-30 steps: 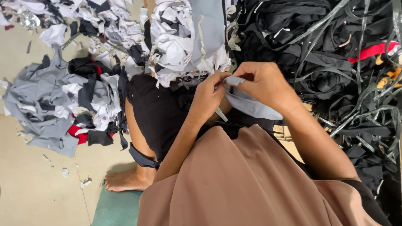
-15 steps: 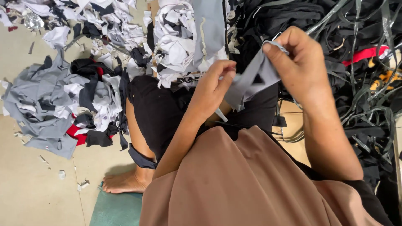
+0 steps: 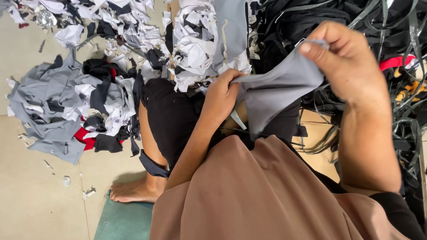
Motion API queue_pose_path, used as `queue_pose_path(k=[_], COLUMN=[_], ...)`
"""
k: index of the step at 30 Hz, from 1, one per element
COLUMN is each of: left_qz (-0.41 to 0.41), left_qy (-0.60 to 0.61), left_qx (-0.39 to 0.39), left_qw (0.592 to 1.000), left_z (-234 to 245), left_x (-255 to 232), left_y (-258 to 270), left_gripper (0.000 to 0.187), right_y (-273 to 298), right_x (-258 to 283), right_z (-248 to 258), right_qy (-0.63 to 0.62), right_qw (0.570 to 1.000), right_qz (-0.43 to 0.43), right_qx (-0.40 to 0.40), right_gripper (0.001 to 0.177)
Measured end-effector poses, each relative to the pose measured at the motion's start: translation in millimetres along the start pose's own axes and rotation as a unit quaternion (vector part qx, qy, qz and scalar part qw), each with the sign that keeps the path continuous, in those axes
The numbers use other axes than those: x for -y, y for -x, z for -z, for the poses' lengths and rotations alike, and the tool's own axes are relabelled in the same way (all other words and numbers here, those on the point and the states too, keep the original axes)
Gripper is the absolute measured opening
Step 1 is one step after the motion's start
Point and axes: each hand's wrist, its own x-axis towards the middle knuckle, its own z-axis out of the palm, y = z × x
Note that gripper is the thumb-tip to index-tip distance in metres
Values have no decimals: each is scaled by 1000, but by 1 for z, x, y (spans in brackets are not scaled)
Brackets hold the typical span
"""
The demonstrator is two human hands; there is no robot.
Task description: Sorting through a pile of fabric scraps and cardboard pieces on the floor
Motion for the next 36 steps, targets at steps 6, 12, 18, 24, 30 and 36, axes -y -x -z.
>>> queue_pose_path(k=[6,12,18,24,30,36], left_qz=[16,49,114,136,20,-12], left_qy=[-21,-11,63,68,38,77], left_qx=[-38,-34,-68,-32,49,-42], left_qw=[999,998,989,988,998,996], left_z=[23,32,51,48,37,66], left_x=[-12,-17,-6,-27,-44,-31], left_y=[-1,2,9,10,2,18], left_gripper=[21,21,25,25,28,13], right_y=[4,33,78,67,8,-33], right_x=[-12,-9,-45,-26,-24,-46], right_z=[34,39,45,-5,-106,-91], right_qy=[-8,87,114,211,364,396], right_qw=[996,993,985,959,904,868], right_qz=[-31,-9,125,-29,213,259], right_qx=[-81,-80,-39,188,-70,-147], right_gripper=[18,13,23,44,64,20])
